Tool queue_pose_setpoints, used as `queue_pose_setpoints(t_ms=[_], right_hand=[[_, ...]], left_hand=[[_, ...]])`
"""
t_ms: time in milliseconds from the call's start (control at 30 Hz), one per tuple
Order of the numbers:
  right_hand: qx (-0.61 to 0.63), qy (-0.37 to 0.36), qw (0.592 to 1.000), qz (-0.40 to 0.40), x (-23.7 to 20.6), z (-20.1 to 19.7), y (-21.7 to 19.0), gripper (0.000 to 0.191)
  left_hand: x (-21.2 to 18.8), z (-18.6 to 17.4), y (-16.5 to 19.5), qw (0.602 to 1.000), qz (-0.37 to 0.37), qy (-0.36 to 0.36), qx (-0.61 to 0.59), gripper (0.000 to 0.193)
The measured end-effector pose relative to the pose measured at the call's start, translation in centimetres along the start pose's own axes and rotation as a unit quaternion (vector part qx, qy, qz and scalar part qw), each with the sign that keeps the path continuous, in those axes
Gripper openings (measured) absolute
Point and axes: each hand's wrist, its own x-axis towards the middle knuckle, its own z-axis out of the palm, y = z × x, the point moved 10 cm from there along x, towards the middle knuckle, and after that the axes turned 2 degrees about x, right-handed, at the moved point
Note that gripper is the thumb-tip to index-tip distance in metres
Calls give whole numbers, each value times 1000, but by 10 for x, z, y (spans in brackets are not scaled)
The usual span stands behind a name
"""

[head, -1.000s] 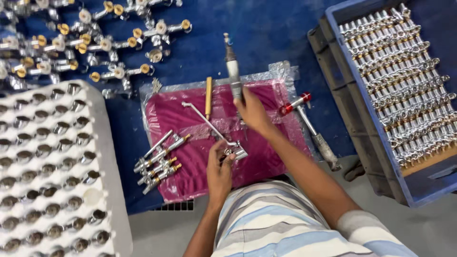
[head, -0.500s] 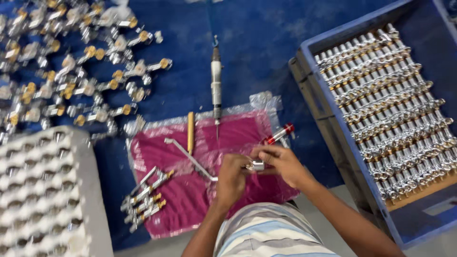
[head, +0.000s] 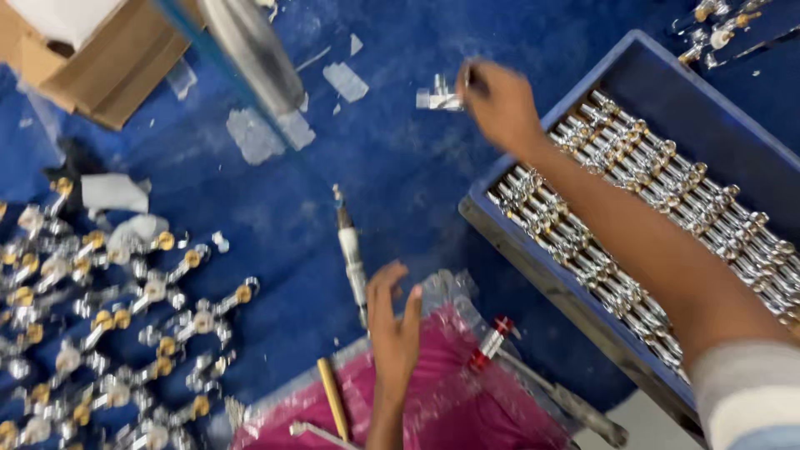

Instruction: The person assembles small metal valve components at a workbench. They pick up a valve body, insert a brass insert, and use a hammer and a pneumatic tool to secure the parts. The person repeats this process for several units, placing finished items into a blue crate.

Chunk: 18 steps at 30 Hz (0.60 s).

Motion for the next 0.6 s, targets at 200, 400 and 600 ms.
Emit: queue_pose_setpoints(t_ms=[200, 400, 600], right_hand=[[38, 92, 913, 394, 127, 76, 194, 20], [-100, -126, 956, 244, 159, 85, 189, 28], [25, -114, 991, 64, -6, -76, 79, 18]], left_hand=[[-74, 15, -115, 993, -112, 3, 44, 23], [-171, 50, -182, 980, -192, -27, 45, 19], [-219, 45, -94, 994, -99, -43, 13, 16]])
